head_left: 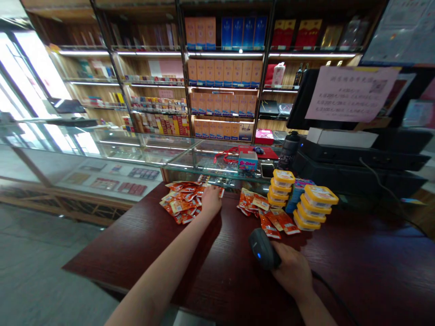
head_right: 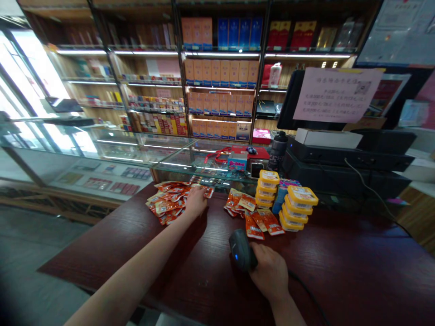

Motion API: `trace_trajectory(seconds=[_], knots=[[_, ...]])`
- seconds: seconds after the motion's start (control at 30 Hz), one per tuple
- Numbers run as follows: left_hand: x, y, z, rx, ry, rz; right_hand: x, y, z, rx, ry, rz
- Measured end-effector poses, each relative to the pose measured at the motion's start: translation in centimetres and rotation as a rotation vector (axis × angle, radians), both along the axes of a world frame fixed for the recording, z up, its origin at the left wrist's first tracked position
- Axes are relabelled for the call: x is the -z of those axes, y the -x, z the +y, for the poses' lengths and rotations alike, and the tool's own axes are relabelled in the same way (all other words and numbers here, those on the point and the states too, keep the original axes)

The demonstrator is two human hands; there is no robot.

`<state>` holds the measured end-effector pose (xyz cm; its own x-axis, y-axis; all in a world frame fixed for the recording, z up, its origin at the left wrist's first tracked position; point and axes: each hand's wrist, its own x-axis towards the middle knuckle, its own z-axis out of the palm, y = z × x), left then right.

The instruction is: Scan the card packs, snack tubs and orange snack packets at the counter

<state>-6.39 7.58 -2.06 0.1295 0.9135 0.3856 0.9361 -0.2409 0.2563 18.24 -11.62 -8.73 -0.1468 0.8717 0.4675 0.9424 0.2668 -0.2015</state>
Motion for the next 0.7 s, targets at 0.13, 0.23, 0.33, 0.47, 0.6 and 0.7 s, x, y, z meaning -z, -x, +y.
trace_trajectory(seconds=[0.13,0.23,0.33,0.47,0.6,0.7], knots=[[-2.0,3.3,0.0,-0.167,0.076,0.185,0.5,-0.2,0.1,-0.003,-0.006,-0.009],[-2.3,4.7,0.0,-0.190,0.149,0.220,0.6,-0.2,0.1,0.003,-0.005,-0.005],[-1.9,5.3,0.1,-0.188,0.167,0.223,0.4,0.0,0.0,0.015,-0.002,0.003],[-1.3,5.5,0.4,-0.170,0.123,0.267,0.1,0.2,-0.1,0.026,0.021,0.016],[-1.5,6.0,0.5,-0.155,0.042,0.282,-0.2,0.3,-0.1,0.043,0.052,0.034],[-2.3,6.3,0.0,-0.171,-0.028,0.197,-0.4,0.4,-0.2,0.037,0.058,0.025]])
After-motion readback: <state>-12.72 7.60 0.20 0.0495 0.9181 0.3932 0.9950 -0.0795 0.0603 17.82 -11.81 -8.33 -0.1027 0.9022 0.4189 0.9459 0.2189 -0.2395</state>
